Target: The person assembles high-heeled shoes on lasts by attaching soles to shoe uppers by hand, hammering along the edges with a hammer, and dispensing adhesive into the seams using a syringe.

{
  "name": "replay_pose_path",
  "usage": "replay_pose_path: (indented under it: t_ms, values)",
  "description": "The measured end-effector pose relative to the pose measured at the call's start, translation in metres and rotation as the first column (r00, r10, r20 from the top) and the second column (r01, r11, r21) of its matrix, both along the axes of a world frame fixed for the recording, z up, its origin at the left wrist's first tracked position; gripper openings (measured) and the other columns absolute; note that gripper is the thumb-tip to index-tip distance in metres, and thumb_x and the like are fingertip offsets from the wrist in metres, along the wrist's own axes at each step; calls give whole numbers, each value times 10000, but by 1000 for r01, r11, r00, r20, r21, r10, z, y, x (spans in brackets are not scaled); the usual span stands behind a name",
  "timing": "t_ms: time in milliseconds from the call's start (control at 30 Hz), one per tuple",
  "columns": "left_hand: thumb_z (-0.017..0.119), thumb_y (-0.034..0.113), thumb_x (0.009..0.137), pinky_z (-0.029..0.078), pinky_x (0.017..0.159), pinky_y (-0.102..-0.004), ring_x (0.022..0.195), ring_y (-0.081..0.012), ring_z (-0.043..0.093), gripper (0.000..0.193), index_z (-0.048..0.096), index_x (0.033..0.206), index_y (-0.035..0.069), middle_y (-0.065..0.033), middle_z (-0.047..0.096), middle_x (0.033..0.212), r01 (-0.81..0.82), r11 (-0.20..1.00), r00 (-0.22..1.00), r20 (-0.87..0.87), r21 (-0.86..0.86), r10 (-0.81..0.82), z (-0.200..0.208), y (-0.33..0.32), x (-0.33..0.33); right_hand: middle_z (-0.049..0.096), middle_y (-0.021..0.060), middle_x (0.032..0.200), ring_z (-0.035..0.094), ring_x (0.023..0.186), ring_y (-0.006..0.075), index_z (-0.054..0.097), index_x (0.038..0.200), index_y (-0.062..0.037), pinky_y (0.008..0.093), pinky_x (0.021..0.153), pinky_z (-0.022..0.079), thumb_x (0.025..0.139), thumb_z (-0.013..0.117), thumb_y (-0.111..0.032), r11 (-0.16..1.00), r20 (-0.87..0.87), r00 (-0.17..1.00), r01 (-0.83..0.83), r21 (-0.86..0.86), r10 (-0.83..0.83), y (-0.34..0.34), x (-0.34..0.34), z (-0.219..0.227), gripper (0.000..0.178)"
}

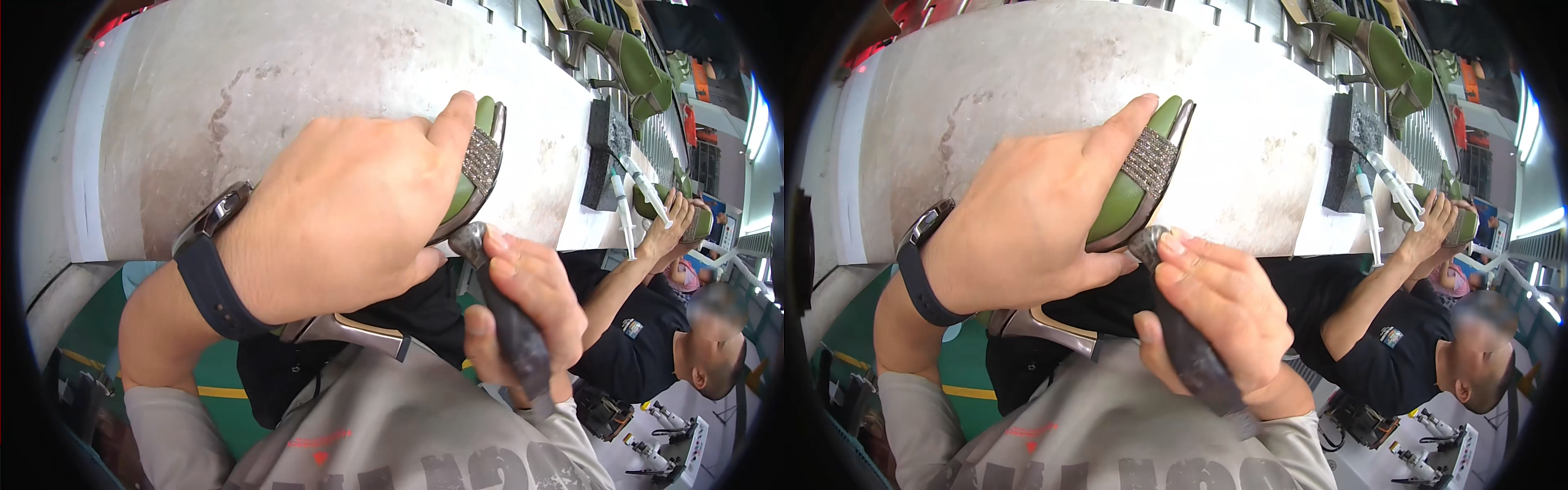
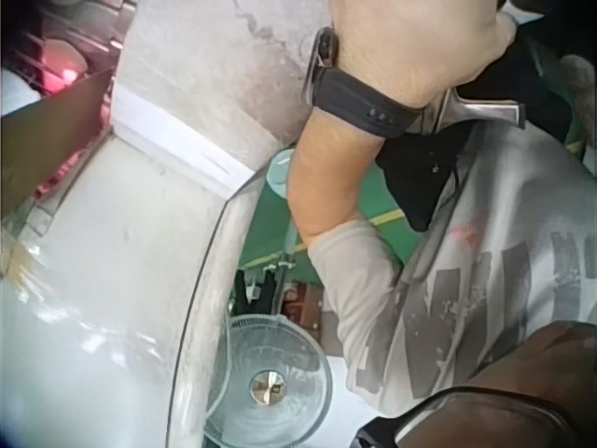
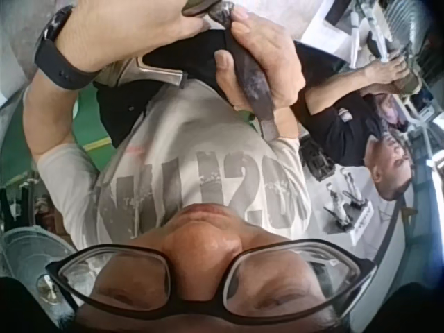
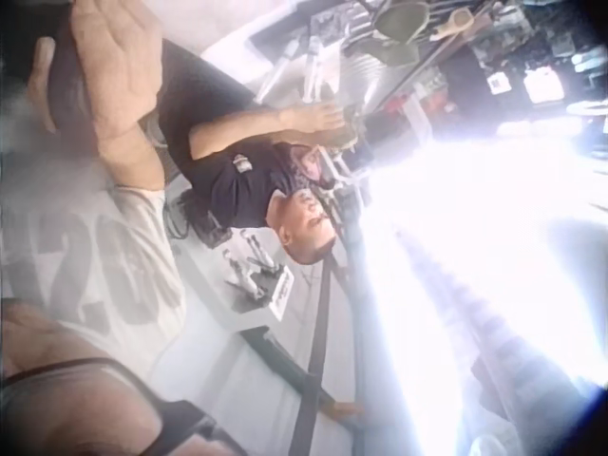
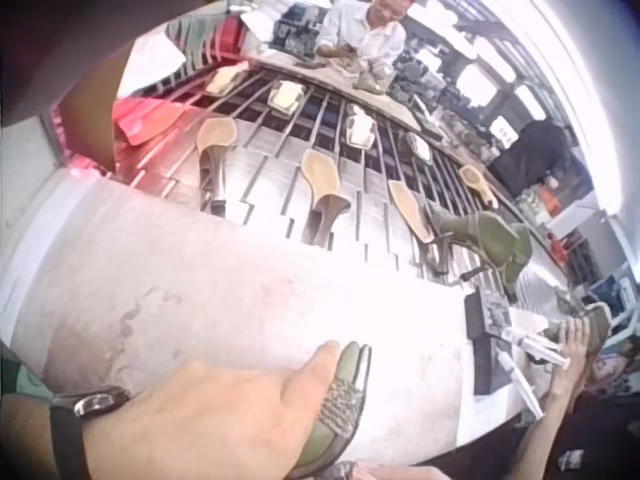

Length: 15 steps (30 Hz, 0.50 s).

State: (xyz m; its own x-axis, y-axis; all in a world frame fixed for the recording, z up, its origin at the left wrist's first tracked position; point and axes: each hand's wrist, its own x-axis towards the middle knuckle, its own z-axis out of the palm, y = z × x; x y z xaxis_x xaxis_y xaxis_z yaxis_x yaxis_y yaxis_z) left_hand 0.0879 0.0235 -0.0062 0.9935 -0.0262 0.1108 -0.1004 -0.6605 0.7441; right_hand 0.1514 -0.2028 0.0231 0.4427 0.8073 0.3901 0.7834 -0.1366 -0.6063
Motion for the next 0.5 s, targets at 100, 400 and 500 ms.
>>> replay_pose_path:
  t_ms: [100,400,500]
  values:
    - [826,84,702,533,749,-475,865,-418,667,975,380,1554,-79,-197,669,961,16,1000,1000,22,-2,-16,0,0,0,735,271,1101,756,976,403,683,1123,97,444,863,662,744,847,-24,999,61,998,11,-42,-8,3,-12,0,430]
    - [675,124,939,506,683,-445,717,-415,643,685,411,1533,-94,-216,671,787,97,959,994,-15,-264,-105,-2,22,-1,737,274,1098,752,980,396,683,1130,98,435,885,642,743,838,-11,998,11,998,58,20,-59,20,-45,-8,431]
    - [643,210,1046,514,712,-441,754,-405,665,537,501,1471,-85,-247,684,846,51,978,998,-26,-200,-57,2,15,-2,728,298,1132,743,1033,395,654,1194,106,436,914,607,802,796,1,997,-114,993,45,65,-37,23,-53,-10,430]
